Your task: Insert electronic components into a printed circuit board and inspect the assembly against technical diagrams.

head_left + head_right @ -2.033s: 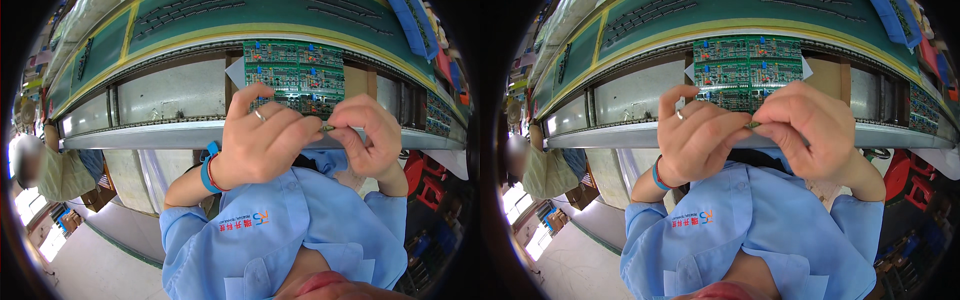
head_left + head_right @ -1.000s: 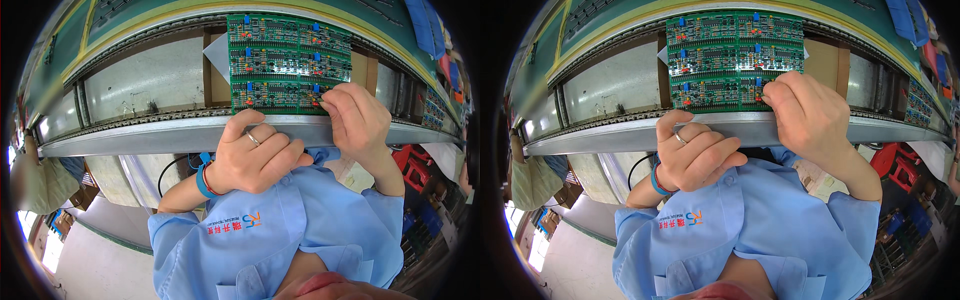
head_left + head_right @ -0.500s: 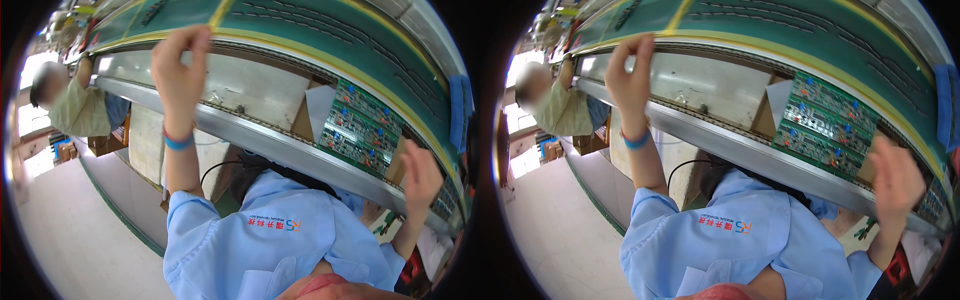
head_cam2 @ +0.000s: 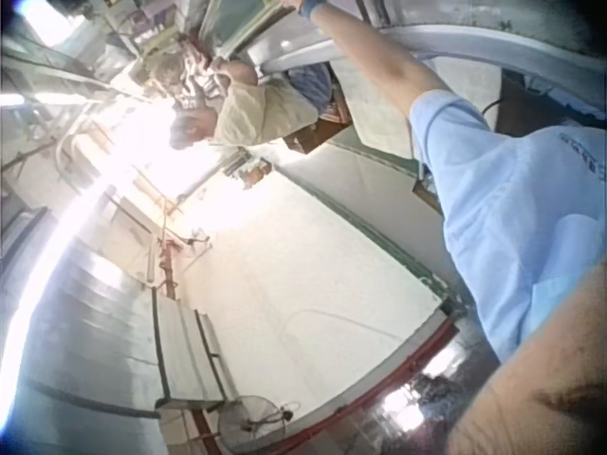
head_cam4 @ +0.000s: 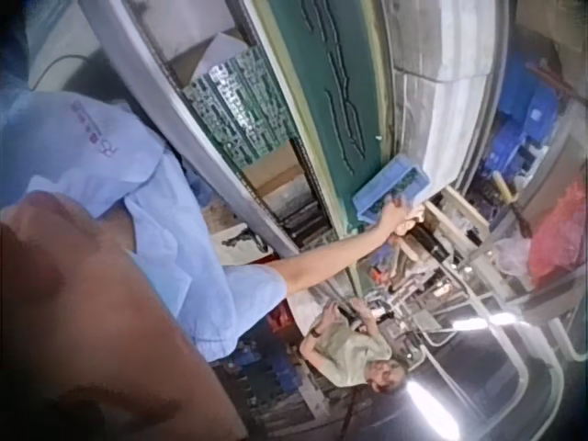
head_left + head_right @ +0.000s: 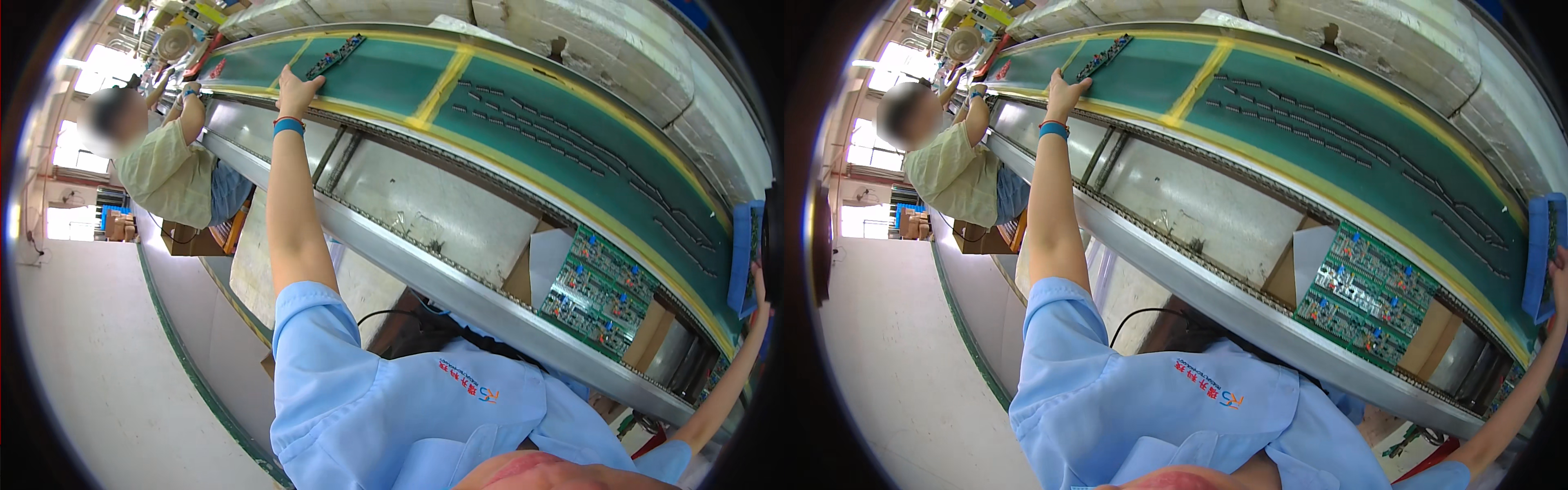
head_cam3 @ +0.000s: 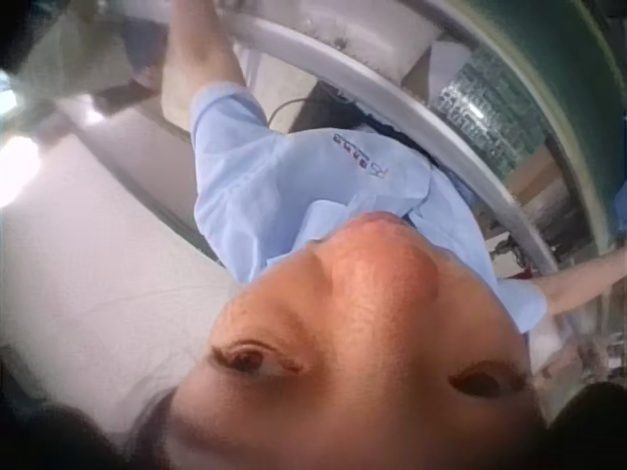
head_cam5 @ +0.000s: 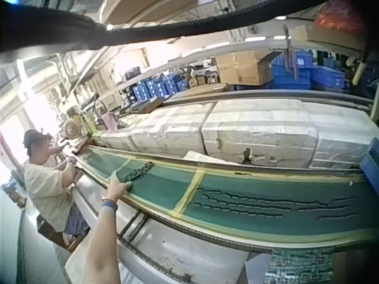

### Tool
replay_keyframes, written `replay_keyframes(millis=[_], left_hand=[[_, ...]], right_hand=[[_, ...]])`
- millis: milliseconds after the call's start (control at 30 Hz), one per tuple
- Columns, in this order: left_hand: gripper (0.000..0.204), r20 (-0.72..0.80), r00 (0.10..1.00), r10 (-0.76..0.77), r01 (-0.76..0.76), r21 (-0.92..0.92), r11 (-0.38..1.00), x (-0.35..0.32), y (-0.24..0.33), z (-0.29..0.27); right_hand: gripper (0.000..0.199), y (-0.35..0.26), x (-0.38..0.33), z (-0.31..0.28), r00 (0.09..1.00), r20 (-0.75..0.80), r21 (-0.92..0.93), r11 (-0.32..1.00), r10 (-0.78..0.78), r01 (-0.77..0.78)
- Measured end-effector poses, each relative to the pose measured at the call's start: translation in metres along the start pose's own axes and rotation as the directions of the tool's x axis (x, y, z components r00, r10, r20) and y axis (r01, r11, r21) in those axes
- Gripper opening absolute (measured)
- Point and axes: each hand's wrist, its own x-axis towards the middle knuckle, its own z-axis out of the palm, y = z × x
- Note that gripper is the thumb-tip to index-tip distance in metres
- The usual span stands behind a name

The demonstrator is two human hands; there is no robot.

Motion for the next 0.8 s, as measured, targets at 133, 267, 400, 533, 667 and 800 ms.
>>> replay_keyframes(millis=[133, 267, 400, 533, 667, 800], left_hand=[[0.105, 0.163, 0.983, 0.084, -0.031, -0.302, 0.953, 0.022, 0.005, 0.009], [0.101, 0.176, 0.96, 0.216, -0.166, -0.259, 0.951, 0.032, -0.022, -0.006], [0.093, 0.125, 0.943, 0.307, -0.298, -0.085, 0.951, 0.021, 0.006, -0.009], [0.088, 0.01, 0.915, 0.403, -0.403, 0.086, 0.911, -0.001, 0.01, -0.02], [0.086, -0.075, 0.878, 0.473, -0.47, 0.056, 0.881, -0.029, 0.019, -0.03], [0.085, -0.162, 0.737, 0.656, -0.66, 0.039, 0.75, -0.092, 0.068, -0.072]], right_hand=[[0.036, 0.102, 0.015, 0.09, 0.958, -0.284, 0.672, 0.722, 0.045, 0.165], [0.034, 0.074, 0.031, 0.085, 0.989, -0.138, 0.728, 0.682, 0.051, 0.066], [0.03, 0.02, 0.0, 0.044, 0.961, -0.273, 0.283, 0.958, 0.042, 0.038], [0.026, -0.014, -0.008, 0.032, 0.923, -0.363, -0.015, 0.99, 0.128, -0.143], [0.024, -0.031, -0.011, 0.029, 0.895, -0.423, -0.043, 0.984, 0.14, -0.174], [0.024, 0.046, -0.041, 0.082, 0.821, -0.569, 0.036, 0.999, 0.037, -0.02]])
